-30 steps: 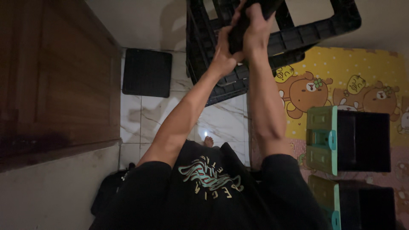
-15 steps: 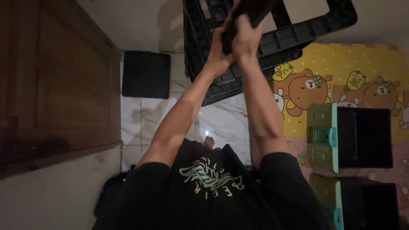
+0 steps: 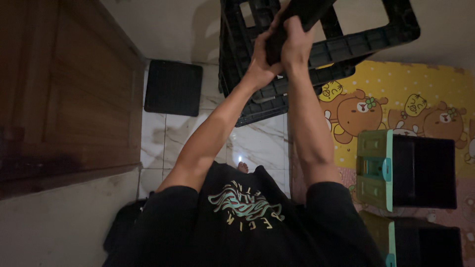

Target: The person assembles a stack of black plastic crates by hand. They lift and align the crates, then insert and secure the side frame pieces to complete the structure.

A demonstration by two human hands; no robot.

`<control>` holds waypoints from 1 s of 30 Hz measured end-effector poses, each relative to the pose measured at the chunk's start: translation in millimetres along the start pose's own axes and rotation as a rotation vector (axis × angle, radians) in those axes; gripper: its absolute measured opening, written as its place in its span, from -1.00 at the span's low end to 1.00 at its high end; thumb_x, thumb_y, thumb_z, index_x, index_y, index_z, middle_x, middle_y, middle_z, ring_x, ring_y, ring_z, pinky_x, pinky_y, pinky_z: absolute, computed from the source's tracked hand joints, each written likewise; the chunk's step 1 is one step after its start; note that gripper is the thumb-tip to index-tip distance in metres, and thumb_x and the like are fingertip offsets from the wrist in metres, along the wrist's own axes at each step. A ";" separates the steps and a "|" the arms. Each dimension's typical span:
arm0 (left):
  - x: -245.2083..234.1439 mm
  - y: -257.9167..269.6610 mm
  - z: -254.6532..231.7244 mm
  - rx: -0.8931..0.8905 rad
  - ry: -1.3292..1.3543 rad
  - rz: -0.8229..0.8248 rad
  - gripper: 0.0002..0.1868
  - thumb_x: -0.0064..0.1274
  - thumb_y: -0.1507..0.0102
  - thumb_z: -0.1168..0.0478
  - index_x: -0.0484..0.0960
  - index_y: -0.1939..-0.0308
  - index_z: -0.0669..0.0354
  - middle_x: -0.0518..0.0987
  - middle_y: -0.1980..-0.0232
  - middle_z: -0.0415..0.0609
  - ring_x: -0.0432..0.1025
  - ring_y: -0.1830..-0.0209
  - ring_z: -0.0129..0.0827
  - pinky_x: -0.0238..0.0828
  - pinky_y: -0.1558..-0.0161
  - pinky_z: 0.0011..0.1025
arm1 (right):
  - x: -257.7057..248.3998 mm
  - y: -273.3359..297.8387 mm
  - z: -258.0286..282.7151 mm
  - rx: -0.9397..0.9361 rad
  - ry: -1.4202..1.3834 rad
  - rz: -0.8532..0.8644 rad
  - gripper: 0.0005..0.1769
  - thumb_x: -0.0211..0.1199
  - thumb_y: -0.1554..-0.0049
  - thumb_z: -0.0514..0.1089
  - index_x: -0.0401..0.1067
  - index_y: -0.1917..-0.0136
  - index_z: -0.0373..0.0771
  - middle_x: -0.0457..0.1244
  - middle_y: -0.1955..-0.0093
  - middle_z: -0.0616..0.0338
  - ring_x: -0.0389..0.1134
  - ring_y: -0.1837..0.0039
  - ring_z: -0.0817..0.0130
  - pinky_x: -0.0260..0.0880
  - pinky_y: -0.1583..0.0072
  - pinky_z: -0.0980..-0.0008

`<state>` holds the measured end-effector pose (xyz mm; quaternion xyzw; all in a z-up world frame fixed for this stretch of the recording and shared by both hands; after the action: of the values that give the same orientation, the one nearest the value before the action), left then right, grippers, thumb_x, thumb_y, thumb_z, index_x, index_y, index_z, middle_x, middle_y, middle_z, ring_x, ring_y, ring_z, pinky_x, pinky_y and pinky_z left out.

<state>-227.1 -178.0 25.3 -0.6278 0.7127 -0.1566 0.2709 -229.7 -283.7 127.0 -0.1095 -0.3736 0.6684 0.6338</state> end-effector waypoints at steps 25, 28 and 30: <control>-17.8 38.3 23.2 0.160 -0.019 0.009 -0.08 0.29 -0.29 0.00 0.14 -0.50 0.45 0.44 -0.39 0.38 0.40 -0.43 0.14 0.33 -0.45 -0.14 | -41.8 128.0 -39.5 0.325 -0.560 -0.463 -0.45 0.20 -0.22 0.23 0.41 -0.22 -0.27 0.34 -0.21 0.13 0.34 -0.32 0.20 0.20 -0.46 0.11; -14.2 39.3 26.0 0.278 -0.140 -0.080 -0.01 0.12 -0.31 -0.23 0.11 -0.50 0.46 0.41 -0.36 0.39 0.39 -0.36 0.25 0.34 -0.38 -0.09 | -26.6 118.5 -47.7 0.400 -0.555 -0.389 -0.44 0.32 -0.18 0.04 0.34 -0.37 -0.19 0.30 -0.33 0.17 0.30 -0.40 0.17 0.16 -0.52 -0.03; -13.3 42.9 35.7 0.234 -0.172 -0.097 0.02 0.08 -0.30 -0.37 0.17 -0.45 0.45 0.46 -0.28 0.38 0.44 -0.27 0.27 0.41 -0.29 -0.09 | -22.2 120.6 -47.6 0.385 -0.505 -0.237 -0.46 0.36 -0.21 -0.08 0.32 -0.39 -0.24 0.29 -0.35 0.13 0.30 -0.42 0.15 0.19 -0.54 -0.01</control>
<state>-240.2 -153.7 -25.1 -0.6367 0.6325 -0.1973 0.3945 -288.7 -277.2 9.6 0.2256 -0.3957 0.6543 0.6037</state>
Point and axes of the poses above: each hand's wrist, its own y-axis away from the middle knuckle, its own x-axis out of the palm, z = x × y, the point moved 9 cm from there along -y, towards the middle knuckle
